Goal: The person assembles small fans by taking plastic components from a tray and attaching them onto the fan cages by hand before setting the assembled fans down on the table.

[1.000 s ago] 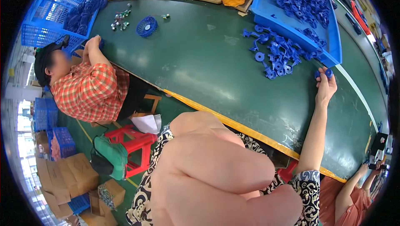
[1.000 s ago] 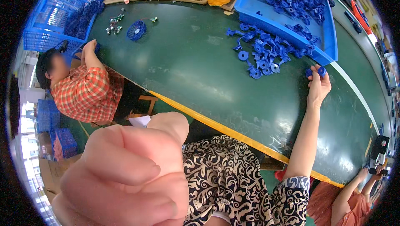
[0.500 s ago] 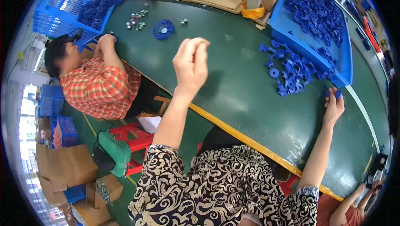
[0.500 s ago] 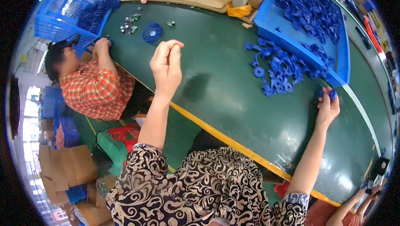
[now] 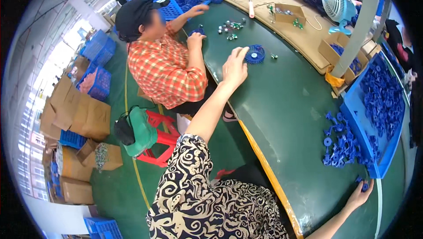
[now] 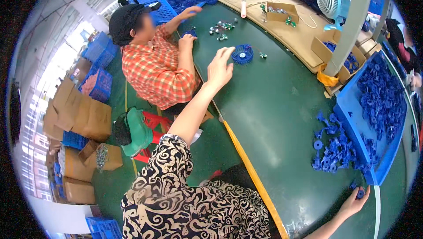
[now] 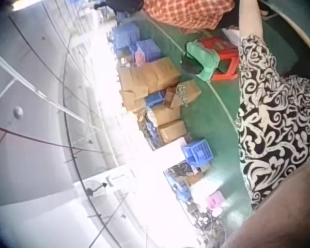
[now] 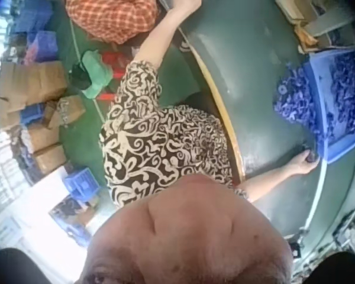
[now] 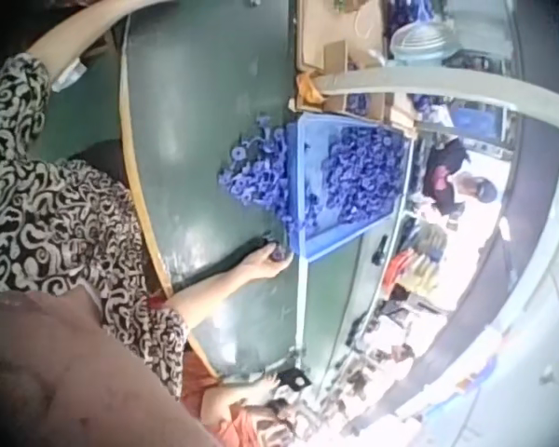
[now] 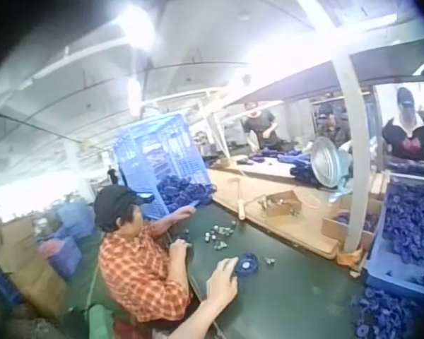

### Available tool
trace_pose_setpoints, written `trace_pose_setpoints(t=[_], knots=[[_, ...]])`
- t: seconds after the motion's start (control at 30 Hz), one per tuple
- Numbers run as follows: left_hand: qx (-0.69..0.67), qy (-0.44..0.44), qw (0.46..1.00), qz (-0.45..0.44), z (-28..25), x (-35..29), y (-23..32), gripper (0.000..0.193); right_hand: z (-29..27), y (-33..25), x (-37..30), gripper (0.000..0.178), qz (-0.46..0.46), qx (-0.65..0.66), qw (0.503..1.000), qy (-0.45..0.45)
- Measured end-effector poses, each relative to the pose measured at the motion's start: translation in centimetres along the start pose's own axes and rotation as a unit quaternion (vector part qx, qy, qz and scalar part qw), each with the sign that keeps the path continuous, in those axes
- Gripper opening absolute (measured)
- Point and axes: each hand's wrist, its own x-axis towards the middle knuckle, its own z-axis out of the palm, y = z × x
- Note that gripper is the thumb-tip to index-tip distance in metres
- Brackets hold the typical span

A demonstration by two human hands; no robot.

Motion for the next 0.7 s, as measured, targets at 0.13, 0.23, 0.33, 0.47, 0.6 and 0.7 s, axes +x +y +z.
trace_pose_setpoints(t=[0.13,0.23,0.33,0.47,0.6,0.7], knots=[[0.029,-0.152,0.988,0.012,0.6,0.9,-1.2,0.039,-0.9,-1.3,0.8,0.039,-0.034,-0.188,0.98,-0.059],[0.039,-0.251,0.967,-0.003,0.4,-0.3,1.1,0.04,-1.4,-1.8,0.8,0.034,-0.094,-0.26,0.957,-0.085],[-0.017,-0.342,0.939,0.016,-0.1,-3.2,7.3,0.05,-2.3,-2.3,0.7,0.03,-0.131,-0.287,0.945,-0.092],[-0.159,-0.444,0.881,0.023,-3.9,-7.6,15.7,0.07,-0.8,-6.5,2.3,0.027,-0.111,-0.257,0.954,-0.104],[-0.356,-0.479,0.801,-0.05,-8.1,-11.6,20.9,0.058,-0.6,-8.9,1.8,0.025,-0.058,-0.239,0.967,-0.072],[-0.433,-0.43,0.792,-0.031,-8.9,-14.9,20.3,0.043,-1.5,-8.5,0.3,0.026,-0.039,-0.219,0.973,-0.059]])
